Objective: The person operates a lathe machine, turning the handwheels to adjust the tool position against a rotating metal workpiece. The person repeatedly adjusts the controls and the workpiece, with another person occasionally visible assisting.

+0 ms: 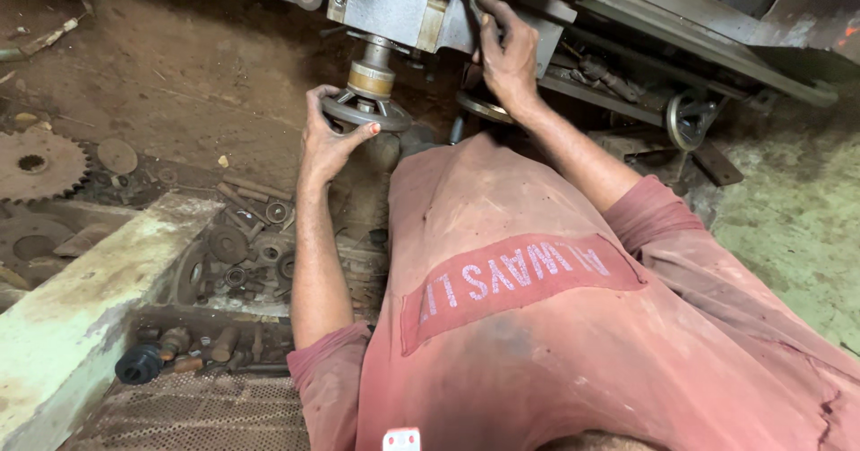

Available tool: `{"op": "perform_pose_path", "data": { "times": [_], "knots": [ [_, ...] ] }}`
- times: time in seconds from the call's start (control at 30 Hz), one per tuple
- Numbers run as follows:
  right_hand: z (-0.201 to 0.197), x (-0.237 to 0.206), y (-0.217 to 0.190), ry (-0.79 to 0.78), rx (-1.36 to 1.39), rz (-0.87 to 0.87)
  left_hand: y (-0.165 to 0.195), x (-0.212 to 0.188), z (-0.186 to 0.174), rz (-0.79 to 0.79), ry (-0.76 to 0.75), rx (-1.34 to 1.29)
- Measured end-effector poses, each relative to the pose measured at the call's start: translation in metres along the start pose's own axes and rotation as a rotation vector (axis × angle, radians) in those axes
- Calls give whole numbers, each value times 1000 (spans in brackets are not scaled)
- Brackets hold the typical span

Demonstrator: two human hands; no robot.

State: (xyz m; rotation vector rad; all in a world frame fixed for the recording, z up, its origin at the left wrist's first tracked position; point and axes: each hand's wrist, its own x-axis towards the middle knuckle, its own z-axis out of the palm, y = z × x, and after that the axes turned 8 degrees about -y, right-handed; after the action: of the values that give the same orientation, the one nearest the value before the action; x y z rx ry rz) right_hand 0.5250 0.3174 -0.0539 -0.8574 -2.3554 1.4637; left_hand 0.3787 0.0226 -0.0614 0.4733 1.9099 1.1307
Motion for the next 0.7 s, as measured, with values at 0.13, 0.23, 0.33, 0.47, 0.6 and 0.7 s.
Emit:
{"op": "perform_pose_path", "data": {
  "times": [0.13, 0.23, 0.33, 0.47, 0.6, 0.7],
  "knots": [
    [-16, -5, -21, 1, -185, 58, 1, -1, 0, -33, 13, 0],
    [-21, -4, -26, -30, -260, 94, 3, -3, 0, -1, 25, 24],
    [-15, -1, -25, -12, -234, -104, 5, -4, -1, -26, 22, 43],
    [-4, 2, -22, -7, -292, -132, 8, -4, -1, -63, 24, -15],
    [3, 2, -19, -29, -327, 17, 9, -4, -2, -34, 23, -10],
    [7, -1, -17, -9, -348, -47, 8, -4, -2, -14, 34, 29]
  ]
}}
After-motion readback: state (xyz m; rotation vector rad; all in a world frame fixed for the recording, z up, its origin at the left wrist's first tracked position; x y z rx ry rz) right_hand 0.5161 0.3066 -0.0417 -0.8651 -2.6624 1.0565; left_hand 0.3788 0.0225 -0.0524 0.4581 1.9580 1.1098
